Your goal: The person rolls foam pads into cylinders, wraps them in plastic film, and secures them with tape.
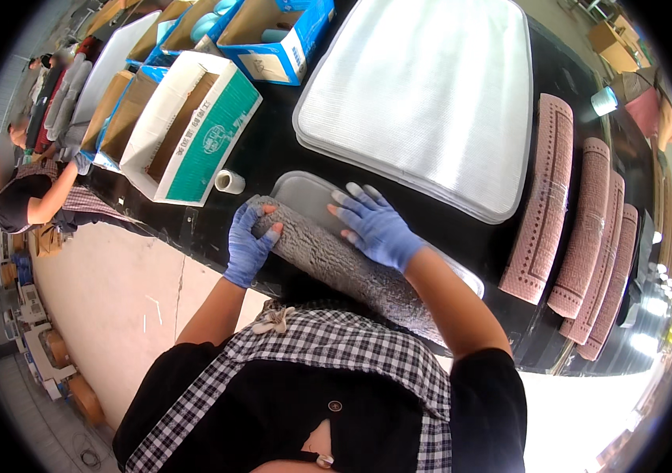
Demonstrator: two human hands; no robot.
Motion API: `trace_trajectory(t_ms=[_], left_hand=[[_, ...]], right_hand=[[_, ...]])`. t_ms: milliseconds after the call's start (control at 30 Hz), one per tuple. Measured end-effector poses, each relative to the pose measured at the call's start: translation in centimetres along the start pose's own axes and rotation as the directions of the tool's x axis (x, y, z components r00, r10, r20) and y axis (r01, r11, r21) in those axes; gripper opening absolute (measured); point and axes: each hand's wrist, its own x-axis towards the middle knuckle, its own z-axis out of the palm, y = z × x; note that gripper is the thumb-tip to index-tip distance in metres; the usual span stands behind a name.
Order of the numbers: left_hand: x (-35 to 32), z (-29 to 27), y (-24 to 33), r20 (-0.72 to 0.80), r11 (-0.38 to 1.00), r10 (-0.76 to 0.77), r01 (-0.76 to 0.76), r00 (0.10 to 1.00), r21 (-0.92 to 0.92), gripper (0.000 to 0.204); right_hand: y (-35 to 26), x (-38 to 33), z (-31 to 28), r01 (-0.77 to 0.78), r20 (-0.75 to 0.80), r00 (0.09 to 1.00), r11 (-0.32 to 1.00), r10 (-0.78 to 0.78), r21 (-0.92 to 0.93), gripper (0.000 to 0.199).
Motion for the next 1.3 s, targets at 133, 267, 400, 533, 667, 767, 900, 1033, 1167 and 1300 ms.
trace_trajectory(t_ms=[133,267,400,533,667,767,900,1033,1167,1300], left_hand=[[-1.1,-1.0,1.0,0.009,0.999,-0.032,0.032,0.999,0.029,0.038],[-2.0,-0.9,1.4,0.012,0.998,-0.050,0.049,0.999,0.045,0.039],[-1.1,-0.2,1.5,0.066,0.987,-0.100,0.091,0.993,0.130,0.041],[-0.4,-0.7,1.4,0.119,0.957,-0.230,0.202,0.966,0.210,0.041],[1.3,-0.5,1.3,0.091,0.966,-0.153,0.129,0.984,0.224,0.054],[3.7,-2.1,0.9,0.084,0.936,-0.349,0.351,0.933,-0.005,0.057],[5.7,-5.4,-2.3,0.136,0.742,-0.484,0.323,0.864,0.588,0.065],[7.0,-5.5,-7.0,0.264,0.711,-0.465,0.179,0.845,0.679,0.058],[8.9,-3.2,-0.5,0.312,0.861,-0.431,0.489,0.847,-0.138,0.021],[5.9,1.8,7.3,0.524,0.589,-0.106,0.477,0.845,-0.652,0.019]], right_hand=[[0.7,2.2,2.9,0.052,0.050,0.998,0.991,-0.046,-0.123,0.060],[0.8,2.7,3.1,0.093,0.059,0.995,0.988,-0.086,-0.125,0.061],[0.6,1.6,0.9,0.027,0.105,0.994,0.999,-0.024,-0.025,0.048],[-3.5,-4.0,-6.9,-0.221,0.050,0.975,0.950,0.215,0.219,0.050],[-7.1,-10.7,-5.8,-0.396,0.041,0.918,0.916,0.394,0.063,0.065],[-7.1,-11.5,-3.7,-0.600,0.027,0.798,0.797,0.603,-0.073,0.069],[-6.6,-10.0,-6.0,-0.611,0.236,0.782,0.784,0.577,0.108,0.066],[-5.7,-9.1,-5.6,-0.523,0.245,0.837,0.846,0.489,0.099,0.072],[-2.5,-10.1,-4.5,-0.550,0.250,0.827,0.814,0.503,0.184,0.079],[-1.8,-9.4,-4.2,-0.524,0.276,0.837,0.838,0.472,0.155,0.097]])
